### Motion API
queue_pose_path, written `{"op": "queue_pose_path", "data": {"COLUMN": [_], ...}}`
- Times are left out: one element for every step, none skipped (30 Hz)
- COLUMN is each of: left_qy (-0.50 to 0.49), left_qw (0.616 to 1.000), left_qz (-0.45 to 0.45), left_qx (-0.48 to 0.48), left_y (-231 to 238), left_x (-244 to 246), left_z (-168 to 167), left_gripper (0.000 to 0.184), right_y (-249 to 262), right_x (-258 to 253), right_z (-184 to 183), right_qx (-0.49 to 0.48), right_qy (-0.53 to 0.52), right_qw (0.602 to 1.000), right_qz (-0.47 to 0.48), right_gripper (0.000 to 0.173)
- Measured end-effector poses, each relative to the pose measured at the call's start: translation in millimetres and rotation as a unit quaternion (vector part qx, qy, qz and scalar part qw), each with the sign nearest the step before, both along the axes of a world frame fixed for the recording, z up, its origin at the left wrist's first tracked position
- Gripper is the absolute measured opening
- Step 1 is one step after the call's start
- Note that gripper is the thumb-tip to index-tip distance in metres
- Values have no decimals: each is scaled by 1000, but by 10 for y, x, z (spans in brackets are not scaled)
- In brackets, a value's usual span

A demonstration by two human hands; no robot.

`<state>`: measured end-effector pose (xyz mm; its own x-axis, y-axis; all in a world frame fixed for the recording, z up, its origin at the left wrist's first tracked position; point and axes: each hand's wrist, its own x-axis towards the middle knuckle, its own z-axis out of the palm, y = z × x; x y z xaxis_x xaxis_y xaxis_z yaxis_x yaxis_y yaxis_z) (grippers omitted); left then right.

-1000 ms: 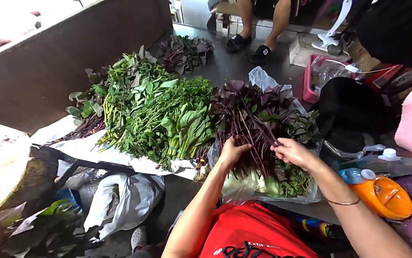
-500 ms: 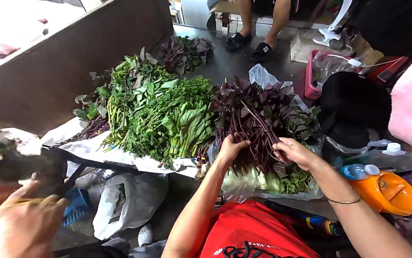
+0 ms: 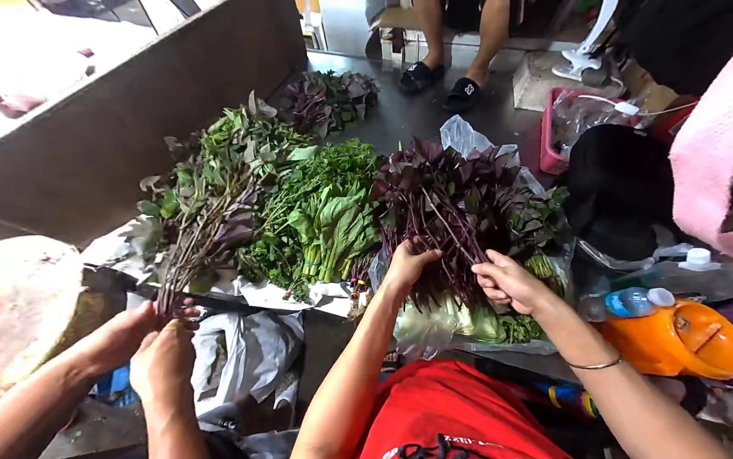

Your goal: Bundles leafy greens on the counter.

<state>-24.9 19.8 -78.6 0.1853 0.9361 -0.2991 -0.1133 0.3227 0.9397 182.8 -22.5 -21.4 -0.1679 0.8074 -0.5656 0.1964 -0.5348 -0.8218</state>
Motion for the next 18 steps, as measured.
{"op": "queue_pose_path", "data": {"left_qy": [8, 17, 24, 29, 32, 34, 36, 35, 33, 30, 28, 30, 38, 47, 54, 59, 59, 56], "left_qw": [1000, 1000, 1000, 999, 999, 999, 999, 999, 999, 999, 999, 999, 999, 999, 998, 998, 998, 998], "left_qz": [2, 5, 7, 9, 9, 8, 9, 9, 10, 12, 12, 11, 9, 9, 7, 7, 9, 13], "left_qx": [1, 3, 7, 11, 14, 18, 20, 21, 19, 15, 12, 10, 9, 10, 12, 14, 13, 10], "left_y": [-8, -9, -4, 2, 3, 1, 1, 3, 7, 9, 9, 5, -1, -5, -6, -7, -7, -9], "left_x": [14, 32, 52, 67, 71, 69, 64, 61, 58, 54, 53, 57, 64, 75, 82, 83, 79, 71], "left_z": [21, 38, 48, 55, 55, 53, 49, 51, 62, 71, 75, 78, 84, 93, 102, 109, 111, 104], "left_gripper": [33, 33, 34, 35, 36, 36, 35, 34, 33, 32, 32, 33, 35, 36, 38, 38, 39, 41], "right_y": [-25, -44, -50, -53, -60, -58, -46, -25, 0, 28, 58, 94, 131, 168, 195, 223, 255, 292], "right_x": [-30, -58, -85, -118, -153, -181, -184, -160, -120, -73, -24, 24, 65, 100, 137, 197, 289, 404], "right_z": [-48, -85, -91, -78, -68, -57, -40, -7, 40, 89, 137, 178, 213, 271, 348, 420, 482, 531], "right_qx": [33, 71, 96, 110, 121, 129, 137, 143, 153, 162, 164, 156, 142, 117, 95, 87, 88, 94], "right_qy": [-40, -101, -157, -196, -226, -260, -292, -312, -324, -327, -323, -313, -294, -260, -211, -157, -105, -62], "right_qw": [999, 992, 982, 971, 962, 950, 937, 928, 921, 919, 920, 924, 934, 950, 967, 981, 989, 993], "right_qz": [7, 23, 48, 75, 98, 117, 132, 145, 151, 152, 152, 153, 147, 131, 103, 74, 50, 33], "right_gripper": [37, 58, 80, 96, 102, 97, 85, 73, 63, 55, 49, 48, 46, 45, 44, 42, 40, 37]}}
